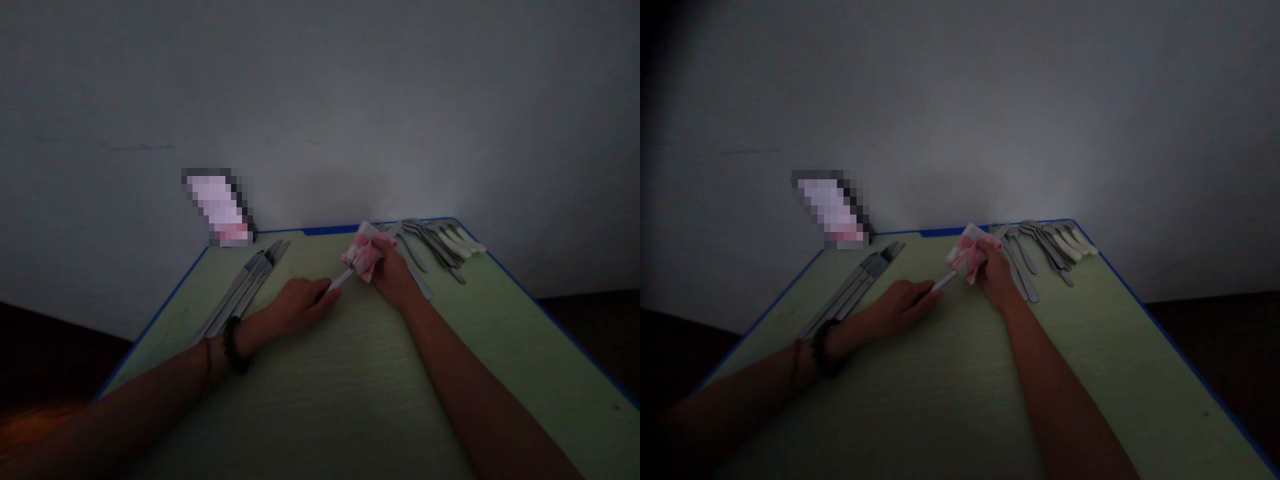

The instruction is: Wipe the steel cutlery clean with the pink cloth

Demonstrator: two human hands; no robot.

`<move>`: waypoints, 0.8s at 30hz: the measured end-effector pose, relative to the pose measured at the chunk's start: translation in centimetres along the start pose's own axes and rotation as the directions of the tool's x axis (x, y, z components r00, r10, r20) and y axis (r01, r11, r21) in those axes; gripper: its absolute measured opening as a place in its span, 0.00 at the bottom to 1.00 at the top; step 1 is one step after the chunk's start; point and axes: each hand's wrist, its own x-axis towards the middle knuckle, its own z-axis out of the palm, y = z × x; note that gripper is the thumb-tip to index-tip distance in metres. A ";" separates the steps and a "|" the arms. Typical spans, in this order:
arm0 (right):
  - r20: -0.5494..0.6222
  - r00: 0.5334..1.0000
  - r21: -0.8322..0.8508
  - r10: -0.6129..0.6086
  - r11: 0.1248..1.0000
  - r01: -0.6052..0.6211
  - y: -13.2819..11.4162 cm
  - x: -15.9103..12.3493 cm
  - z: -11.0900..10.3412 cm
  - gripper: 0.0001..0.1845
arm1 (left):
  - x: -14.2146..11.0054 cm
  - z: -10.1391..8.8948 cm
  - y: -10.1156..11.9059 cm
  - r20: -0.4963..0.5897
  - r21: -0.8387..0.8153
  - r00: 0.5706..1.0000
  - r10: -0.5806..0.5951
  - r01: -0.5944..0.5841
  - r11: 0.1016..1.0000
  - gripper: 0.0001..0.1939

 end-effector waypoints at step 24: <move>-0.070 0.981 -0.533 -0.179 0.839 0.115 0.4 -1.8 1.1 0.23 | -0.2 -0.1 0.4 0.019 0.123 0.997 0.075 -0.077 0.989 0.16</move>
